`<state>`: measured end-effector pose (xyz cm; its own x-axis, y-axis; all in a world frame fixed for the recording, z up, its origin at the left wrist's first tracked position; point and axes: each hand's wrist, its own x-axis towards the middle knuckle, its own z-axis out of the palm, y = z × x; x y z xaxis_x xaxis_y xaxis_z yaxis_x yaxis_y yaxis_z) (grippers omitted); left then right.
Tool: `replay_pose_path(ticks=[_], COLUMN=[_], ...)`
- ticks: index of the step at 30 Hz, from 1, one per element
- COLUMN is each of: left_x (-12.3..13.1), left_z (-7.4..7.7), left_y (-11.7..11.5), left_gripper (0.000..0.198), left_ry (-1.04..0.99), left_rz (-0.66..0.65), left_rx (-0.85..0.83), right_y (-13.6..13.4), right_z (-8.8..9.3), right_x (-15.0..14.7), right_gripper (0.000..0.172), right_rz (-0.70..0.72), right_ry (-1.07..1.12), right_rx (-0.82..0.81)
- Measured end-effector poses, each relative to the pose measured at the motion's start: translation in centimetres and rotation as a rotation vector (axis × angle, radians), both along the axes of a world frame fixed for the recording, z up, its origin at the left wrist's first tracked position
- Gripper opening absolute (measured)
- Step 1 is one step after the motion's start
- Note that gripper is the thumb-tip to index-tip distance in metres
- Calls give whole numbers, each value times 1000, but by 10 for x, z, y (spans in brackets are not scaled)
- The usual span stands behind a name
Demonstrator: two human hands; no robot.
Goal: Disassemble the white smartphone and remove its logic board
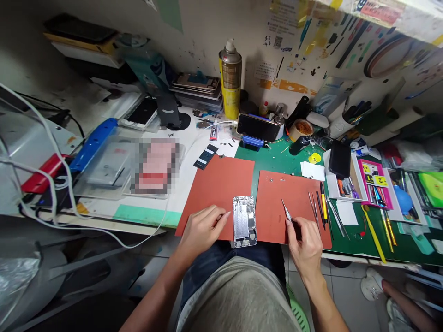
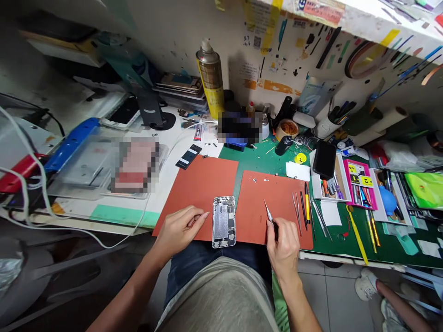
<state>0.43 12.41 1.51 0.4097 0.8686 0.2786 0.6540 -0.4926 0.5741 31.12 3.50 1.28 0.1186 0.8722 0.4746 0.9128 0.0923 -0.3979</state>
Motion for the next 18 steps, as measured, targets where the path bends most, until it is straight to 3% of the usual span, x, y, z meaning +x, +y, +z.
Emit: replay_pose_path(ticks=[11, 18], left_x=[2, 2], left_z=[1, 1], left_y=[0, -1], left_gripper=[22, 22], left_ry=[5, -9], left_rz=[2, -3], left_rx=[5, 5], right_y=[-7, 0], right_z=[3, 57], right_x=[2, 5], right_gripper=[22, 20], right_rz=[-123, -103], right_ry=[-70, 348], right_rx=[-189, -104])
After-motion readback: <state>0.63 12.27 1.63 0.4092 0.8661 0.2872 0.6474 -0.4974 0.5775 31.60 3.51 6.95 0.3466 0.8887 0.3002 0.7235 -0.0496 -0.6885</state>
